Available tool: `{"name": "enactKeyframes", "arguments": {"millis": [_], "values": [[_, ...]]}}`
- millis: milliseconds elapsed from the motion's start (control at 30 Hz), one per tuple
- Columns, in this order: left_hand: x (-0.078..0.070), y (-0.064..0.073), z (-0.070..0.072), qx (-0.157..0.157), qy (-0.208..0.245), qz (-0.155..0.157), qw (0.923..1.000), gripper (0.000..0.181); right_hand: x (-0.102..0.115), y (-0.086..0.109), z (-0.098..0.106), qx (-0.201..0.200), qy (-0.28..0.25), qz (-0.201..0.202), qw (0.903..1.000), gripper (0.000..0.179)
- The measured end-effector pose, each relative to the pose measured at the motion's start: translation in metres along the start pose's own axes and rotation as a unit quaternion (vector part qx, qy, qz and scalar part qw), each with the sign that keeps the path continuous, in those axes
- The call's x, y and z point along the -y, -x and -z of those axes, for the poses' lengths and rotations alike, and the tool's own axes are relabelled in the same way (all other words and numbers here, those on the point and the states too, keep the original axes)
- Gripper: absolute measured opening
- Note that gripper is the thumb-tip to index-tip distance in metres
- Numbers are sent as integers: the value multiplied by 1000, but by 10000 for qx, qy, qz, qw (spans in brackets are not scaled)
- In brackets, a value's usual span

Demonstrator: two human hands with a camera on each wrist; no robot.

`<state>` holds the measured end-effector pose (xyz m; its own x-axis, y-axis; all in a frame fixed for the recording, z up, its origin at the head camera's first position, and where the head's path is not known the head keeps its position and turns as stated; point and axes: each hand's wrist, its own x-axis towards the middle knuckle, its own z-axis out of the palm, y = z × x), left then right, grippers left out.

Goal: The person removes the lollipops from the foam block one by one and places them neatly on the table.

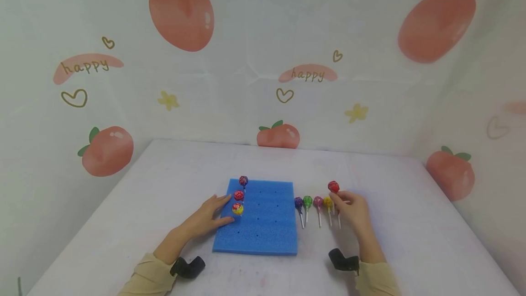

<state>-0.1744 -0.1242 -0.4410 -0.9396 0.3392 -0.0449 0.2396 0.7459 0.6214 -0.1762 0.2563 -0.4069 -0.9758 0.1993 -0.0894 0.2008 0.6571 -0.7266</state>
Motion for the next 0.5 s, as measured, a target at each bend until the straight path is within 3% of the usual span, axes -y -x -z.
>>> {"name": "enactKeyframes", "arguments": {"millis": [500], "values": [[1,0,-1,-19,20,-47,10000,71,-22,-1,14,-190,281,-55,9994,56]]}}
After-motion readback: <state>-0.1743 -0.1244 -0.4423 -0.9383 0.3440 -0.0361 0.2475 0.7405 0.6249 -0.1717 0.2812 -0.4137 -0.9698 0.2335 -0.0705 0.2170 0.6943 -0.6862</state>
